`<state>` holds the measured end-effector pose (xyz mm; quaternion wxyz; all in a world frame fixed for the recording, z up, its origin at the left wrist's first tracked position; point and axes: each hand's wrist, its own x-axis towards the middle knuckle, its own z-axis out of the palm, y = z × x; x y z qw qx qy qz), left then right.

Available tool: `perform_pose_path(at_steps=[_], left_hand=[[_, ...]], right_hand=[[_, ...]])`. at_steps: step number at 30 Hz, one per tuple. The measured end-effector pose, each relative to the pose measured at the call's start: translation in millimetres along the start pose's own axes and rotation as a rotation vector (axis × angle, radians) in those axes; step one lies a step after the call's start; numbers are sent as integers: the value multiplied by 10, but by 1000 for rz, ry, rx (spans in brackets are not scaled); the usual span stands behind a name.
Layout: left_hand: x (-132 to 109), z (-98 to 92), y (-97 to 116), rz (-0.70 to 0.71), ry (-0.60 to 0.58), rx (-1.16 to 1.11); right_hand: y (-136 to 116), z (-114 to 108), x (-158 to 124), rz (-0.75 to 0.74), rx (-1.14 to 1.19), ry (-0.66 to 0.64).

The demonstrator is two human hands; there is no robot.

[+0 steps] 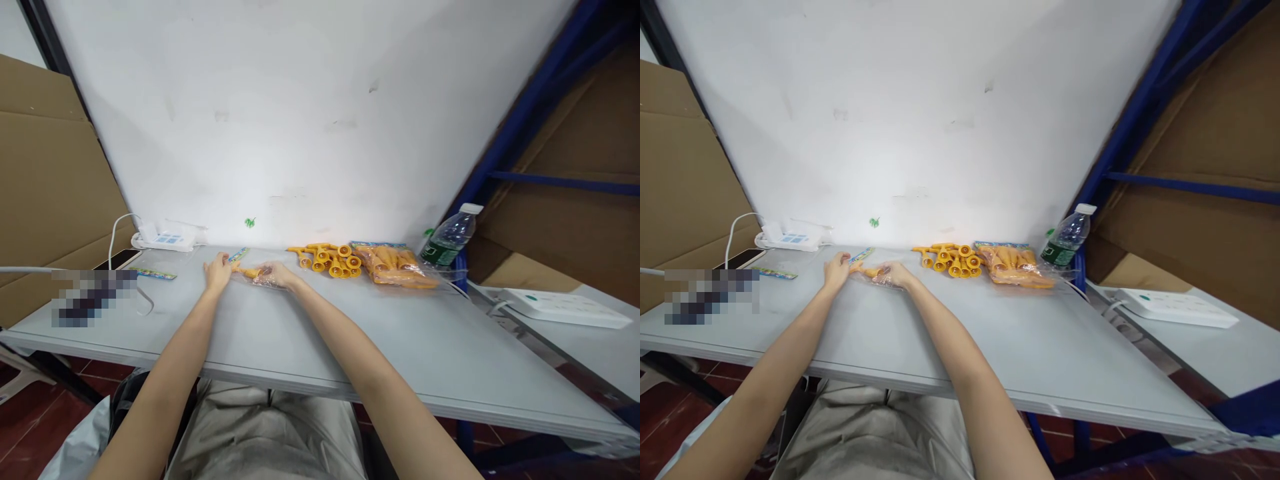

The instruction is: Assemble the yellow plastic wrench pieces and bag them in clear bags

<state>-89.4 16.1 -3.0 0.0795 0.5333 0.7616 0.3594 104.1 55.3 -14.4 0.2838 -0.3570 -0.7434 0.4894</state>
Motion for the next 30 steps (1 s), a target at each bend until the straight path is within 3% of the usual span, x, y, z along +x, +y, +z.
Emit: perform_pose_path(at_steps=[5,9,11,17,19,22,24,30], left_hand=[[-42,119,21,170,-205,-14],[-48,151,11,134,-197,64],[-38,140,-2,91,-167,105],[1,119,-69,65,-88,224],[7,129,-86,77,-85,242],[10,145,-94,82,-84,255],[10,150,-94,84,-86,260],[12,140,-86,101,-91,267]], right_hand=[[48,31,58,14,38,22],[28,-32,62,19,-26,76],[-2,-120,49,21,-128,183],[-13,-461,-160,-23,-648,695],[31,-517,-268,62,-838,699],[94,-534,-396,177,-996,561],[110,-526,-443,202,-1021,512],[74,-505,-513,223,-1022,553]])
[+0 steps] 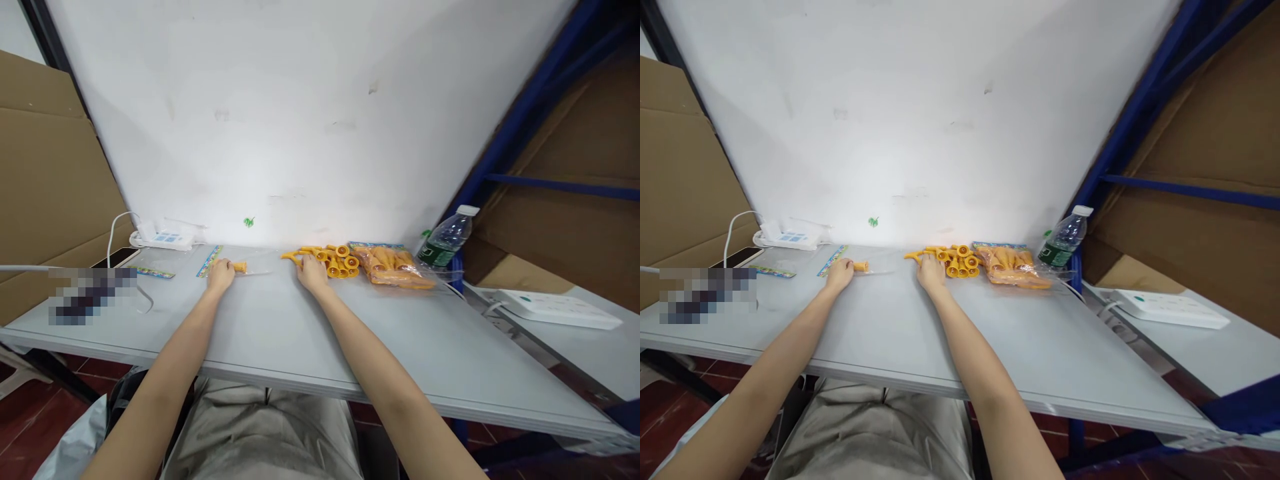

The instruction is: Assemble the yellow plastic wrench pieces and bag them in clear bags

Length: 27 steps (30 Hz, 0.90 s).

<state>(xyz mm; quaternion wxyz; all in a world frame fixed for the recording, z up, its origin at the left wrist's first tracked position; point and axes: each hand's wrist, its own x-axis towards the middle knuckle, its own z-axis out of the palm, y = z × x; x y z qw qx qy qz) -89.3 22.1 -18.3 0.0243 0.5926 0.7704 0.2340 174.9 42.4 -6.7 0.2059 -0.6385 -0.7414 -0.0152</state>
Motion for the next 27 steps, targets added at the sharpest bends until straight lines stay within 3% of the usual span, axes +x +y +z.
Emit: perform_pose_path(at_steps=[11,20,24,27], left_hand=[[-39,-31,25,-16,20,40],[-69,-26,21,-56,49,-1],[-75,-37,12,-120,89,10],[-78,-47,8,-138,99,9]], right_hand=[[-3,-97,-95,24,-6,13],[139,-257,63,139,507,238],[207,-279,92,72,751,164],[194,-236,85,-12,779,58]])
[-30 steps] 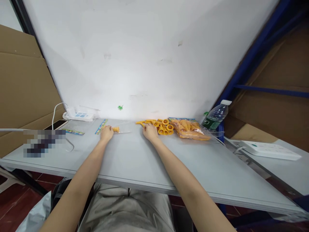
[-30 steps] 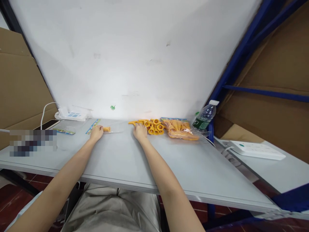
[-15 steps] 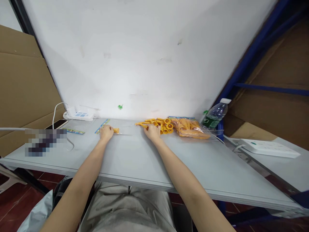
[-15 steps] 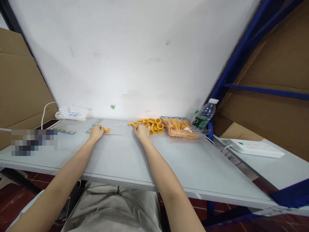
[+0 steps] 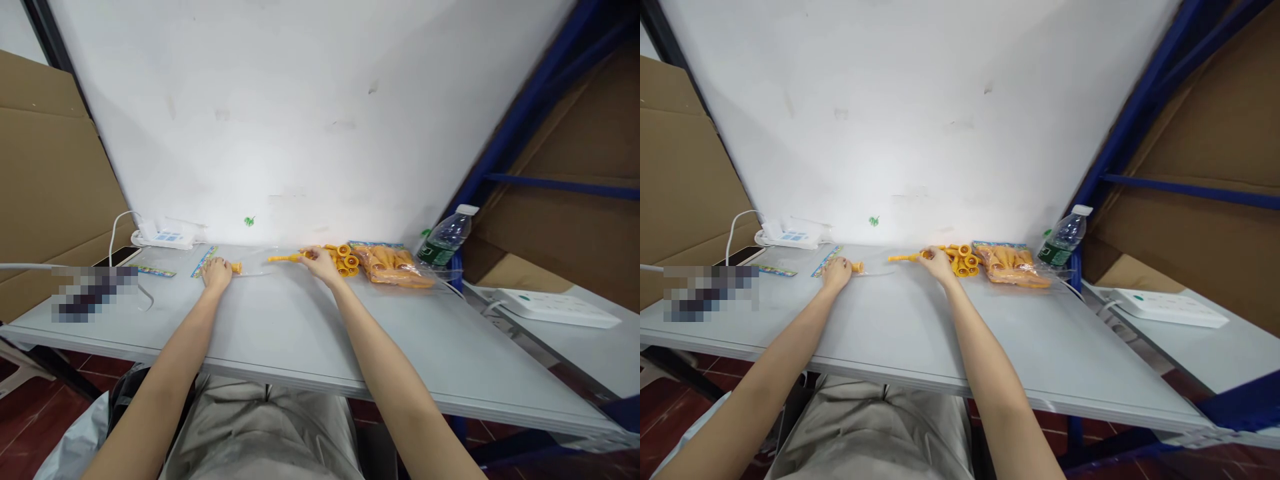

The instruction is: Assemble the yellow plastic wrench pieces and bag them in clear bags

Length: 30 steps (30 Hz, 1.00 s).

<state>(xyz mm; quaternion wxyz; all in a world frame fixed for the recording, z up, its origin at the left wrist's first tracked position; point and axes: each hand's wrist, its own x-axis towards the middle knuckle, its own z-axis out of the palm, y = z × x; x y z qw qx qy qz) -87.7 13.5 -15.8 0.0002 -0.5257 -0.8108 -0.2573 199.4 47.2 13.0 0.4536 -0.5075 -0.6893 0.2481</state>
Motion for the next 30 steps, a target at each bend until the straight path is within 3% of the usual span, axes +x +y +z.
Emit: perform_pose_path(at_steps=[10,14,17,23,27,30], left_hand=[[-27,-21,85,51,-104,-46],[-41,-18,102,105,-148,-39],[-50,-23,104,142,-172,-30],[-93,-35,150,251,-258,-23],[-139,-26,184,328,-318,-67],[-176,-10,209,406,-329,-105]], right_hand=[[-60,388,-167,-76,-168,-56],[-65,486,-211,-72,-172,-156],[-58,496,-221,-71,-192,-229],[-79,433,-222,-94,-397,-198],[-122,402,-221,-179,-453,-271],[-120,408,-225,-156,-458,-286]])
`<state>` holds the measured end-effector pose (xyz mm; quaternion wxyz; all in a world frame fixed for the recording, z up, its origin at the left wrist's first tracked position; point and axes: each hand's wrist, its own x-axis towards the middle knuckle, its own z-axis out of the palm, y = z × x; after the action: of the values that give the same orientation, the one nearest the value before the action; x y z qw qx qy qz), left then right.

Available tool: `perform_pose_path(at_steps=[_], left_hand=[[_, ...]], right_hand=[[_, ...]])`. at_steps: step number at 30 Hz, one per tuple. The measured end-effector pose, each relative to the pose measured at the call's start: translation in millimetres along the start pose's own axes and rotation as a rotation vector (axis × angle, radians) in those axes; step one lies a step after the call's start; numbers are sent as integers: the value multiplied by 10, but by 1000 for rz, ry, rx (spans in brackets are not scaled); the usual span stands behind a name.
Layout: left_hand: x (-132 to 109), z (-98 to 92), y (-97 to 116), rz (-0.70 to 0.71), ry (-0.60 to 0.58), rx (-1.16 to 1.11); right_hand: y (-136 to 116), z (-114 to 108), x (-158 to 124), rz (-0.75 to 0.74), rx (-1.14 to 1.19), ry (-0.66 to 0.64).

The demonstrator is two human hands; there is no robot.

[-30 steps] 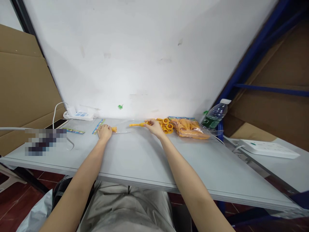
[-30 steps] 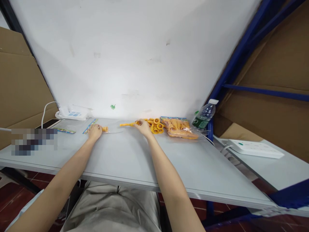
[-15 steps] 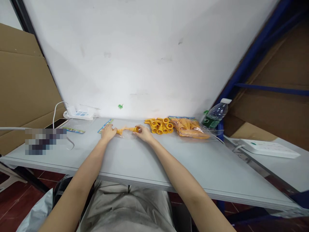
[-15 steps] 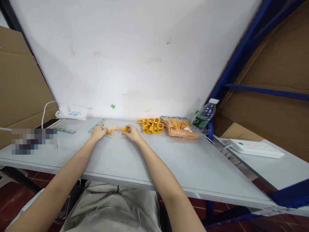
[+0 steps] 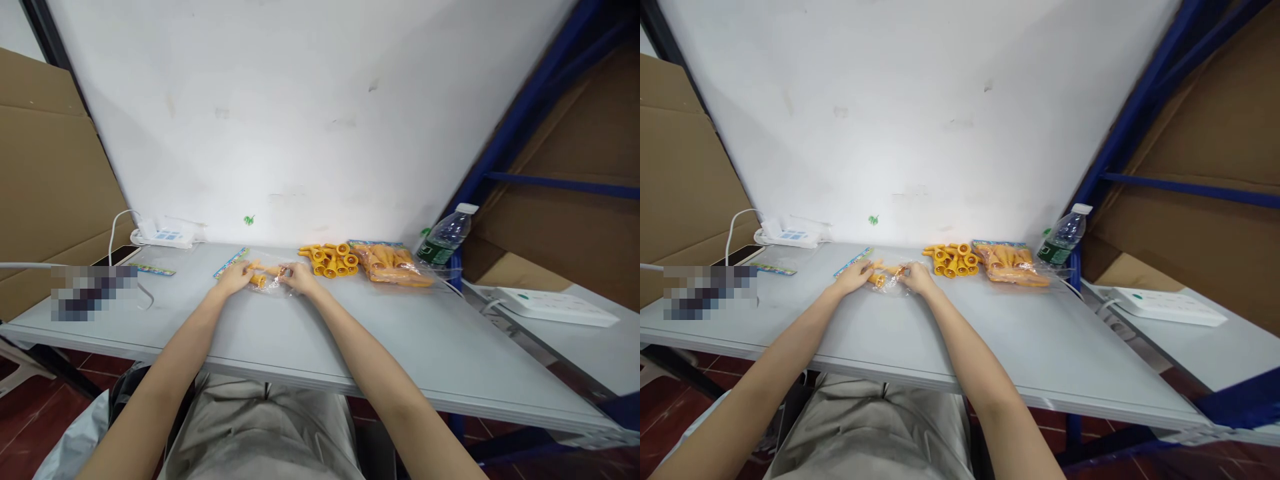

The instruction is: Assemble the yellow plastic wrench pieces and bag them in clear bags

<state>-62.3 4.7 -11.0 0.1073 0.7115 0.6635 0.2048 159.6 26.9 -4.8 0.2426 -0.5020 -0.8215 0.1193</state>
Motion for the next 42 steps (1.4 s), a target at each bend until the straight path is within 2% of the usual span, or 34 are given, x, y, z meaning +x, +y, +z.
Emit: perform_pose_path(at_steps=[5,16,28,36,39,42], left_hand=[[-22,35,58,112,-23,-15],[-93,-43,158,142,-37,20],[-57,10,164,95,-70,63],[13,76,80,110,-47,99],[34,58,54,63,-33,125],[48,11,4,-15,-27,161]], right_hand=[[54,84,5,19,45,33],[83,291,138,112,176,80],[34,307,131,176,189,108],[68,201,111,128,305,103],[131,95,113,157,264,184],[268,-35,111,106,162,372]])
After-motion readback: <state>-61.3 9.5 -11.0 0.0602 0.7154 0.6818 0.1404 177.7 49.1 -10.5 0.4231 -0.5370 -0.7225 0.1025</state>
